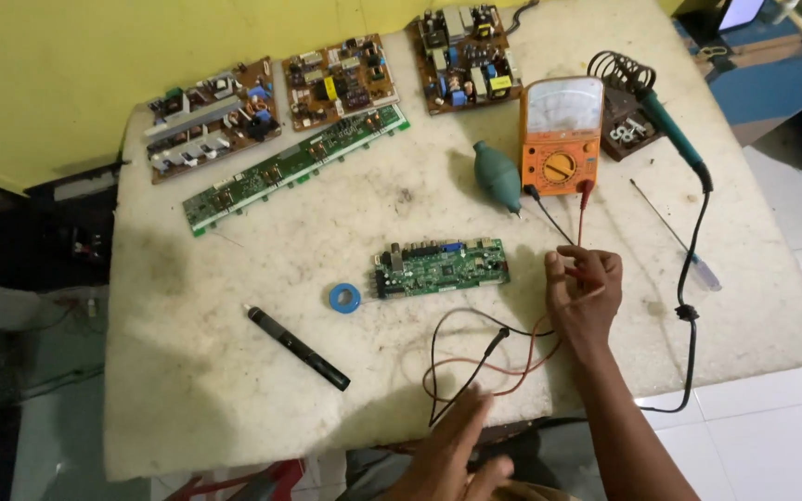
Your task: Soldering a component onto a circuit board and then using a multimeter to test various points on the board for connectivity or voltage.
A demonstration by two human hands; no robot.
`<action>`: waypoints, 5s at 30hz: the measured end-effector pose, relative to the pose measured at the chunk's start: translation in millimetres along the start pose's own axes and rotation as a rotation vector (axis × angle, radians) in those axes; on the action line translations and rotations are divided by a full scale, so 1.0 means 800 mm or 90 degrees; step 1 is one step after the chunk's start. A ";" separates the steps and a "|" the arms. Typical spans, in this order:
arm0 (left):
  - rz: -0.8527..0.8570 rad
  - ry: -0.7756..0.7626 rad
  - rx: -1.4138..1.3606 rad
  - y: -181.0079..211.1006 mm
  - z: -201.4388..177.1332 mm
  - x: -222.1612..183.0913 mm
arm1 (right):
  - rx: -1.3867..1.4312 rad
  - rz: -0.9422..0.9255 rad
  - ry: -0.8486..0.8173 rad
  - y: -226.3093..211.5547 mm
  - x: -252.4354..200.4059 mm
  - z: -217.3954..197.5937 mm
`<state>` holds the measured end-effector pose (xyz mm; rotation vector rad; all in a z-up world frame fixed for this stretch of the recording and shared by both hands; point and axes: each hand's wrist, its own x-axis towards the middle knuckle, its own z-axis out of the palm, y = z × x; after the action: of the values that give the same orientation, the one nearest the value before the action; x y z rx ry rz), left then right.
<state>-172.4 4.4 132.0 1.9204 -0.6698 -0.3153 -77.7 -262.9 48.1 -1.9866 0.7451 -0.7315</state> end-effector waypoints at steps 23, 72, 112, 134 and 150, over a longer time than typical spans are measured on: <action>0.029 0.104 0.161 -0.172 -0.113 0.246 | -0.025 -0.187 -0.011 0.019 0.003 -0.001; 0.012 0.305 -0.393 -0.189 -0.082 0.256 | 0.274 0.170 -0.437 -0.035 0.006 -0.077; -0.094 0.269 -0.387 -0.205 -0.091 0.253 | 0.725 0.160 -0.270 0.007 0.007 0.095; -0.091 0.260 -0.395 -0.195 -0.093 0.251 | 0.688 0.154 -0.261 0.025 0.012 0.099; -0.092 0.253 -0.392 -0.191 -0.095 0.250 | 0.689 0.157 -0.272 0.030 0.014 0.099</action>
<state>74.7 -7.2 43.0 1.3787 -0.1384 -0.1888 -17.9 -241.0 -6.3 -0.9727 0.2174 -0.3878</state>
